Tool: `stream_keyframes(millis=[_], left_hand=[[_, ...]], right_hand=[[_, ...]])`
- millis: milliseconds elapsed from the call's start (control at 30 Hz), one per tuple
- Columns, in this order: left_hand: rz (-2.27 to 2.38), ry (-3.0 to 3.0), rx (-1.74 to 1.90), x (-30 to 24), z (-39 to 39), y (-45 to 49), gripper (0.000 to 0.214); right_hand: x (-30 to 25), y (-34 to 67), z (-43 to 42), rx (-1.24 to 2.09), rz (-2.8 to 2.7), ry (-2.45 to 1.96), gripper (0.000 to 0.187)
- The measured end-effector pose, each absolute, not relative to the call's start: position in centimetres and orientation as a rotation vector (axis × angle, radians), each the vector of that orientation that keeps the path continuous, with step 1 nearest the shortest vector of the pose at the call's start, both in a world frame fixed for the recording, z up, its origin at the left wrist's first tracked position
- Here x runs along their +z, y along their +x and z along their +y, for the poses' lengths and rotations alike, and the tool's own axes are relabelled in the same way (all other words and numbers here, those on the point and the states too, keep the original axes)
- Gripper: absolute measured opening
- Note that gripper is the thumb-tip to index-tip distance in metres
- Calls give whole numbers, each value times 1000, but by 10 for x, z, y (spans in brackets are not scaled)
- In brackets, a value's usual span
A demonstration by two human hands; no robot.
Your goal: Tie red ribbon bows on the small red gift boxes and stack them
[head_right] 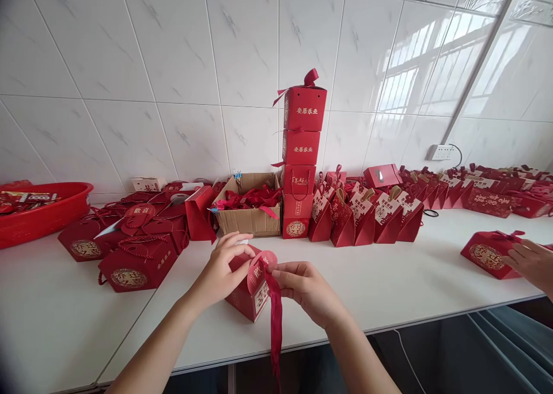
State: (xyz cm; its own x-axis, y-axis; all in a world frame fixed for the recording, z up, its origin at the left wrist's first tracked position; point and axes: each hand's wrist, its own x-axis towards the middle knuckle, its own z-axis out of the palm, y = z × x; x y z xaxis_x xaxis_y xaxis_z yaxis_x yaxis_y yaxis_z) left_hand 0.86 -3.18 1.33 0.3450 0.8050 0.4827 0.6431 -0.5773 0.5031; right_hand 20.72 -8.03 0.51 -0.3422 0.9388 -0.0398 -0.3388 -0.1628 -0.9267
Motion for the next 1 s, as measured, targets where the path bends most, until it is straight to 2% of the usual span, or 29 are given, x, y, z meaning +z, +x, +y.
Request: stream_keyframes(millis=[233, 433, 500, 667, 733, 867, 1000], left_hand=[[1338, 2366, 1159, 15, -34, 6, 13], [1295, 2347, 1337, 45, -31, 1, 11], [1246, 2390, 1380, 62, -32, 0, 11], [1168, 2409, 1539, 89, -37, -5, 9], [1226, 2349, 1494, 82, -40, -11, 11], [1411, 2260, 1217, 46, -42, -26, 23], [1422, 2140, 1109, 18, -37, -34, 19]], right_hand=[[3, 208, -81, 1515, -1254, -931, 31], [10, 197, -59, 779, -1480, -1184, 32], [19, 190, -47, 792, -1572, -1134, 33], [55, 177, -29, 1087, -1600, -898, 28], [75, 181, -34, 1047, -1493, -820, 26], [122, 202, -66, 749, -1382, -676, 15], [146, 222, -82, 490, -1336, -587, 9]])
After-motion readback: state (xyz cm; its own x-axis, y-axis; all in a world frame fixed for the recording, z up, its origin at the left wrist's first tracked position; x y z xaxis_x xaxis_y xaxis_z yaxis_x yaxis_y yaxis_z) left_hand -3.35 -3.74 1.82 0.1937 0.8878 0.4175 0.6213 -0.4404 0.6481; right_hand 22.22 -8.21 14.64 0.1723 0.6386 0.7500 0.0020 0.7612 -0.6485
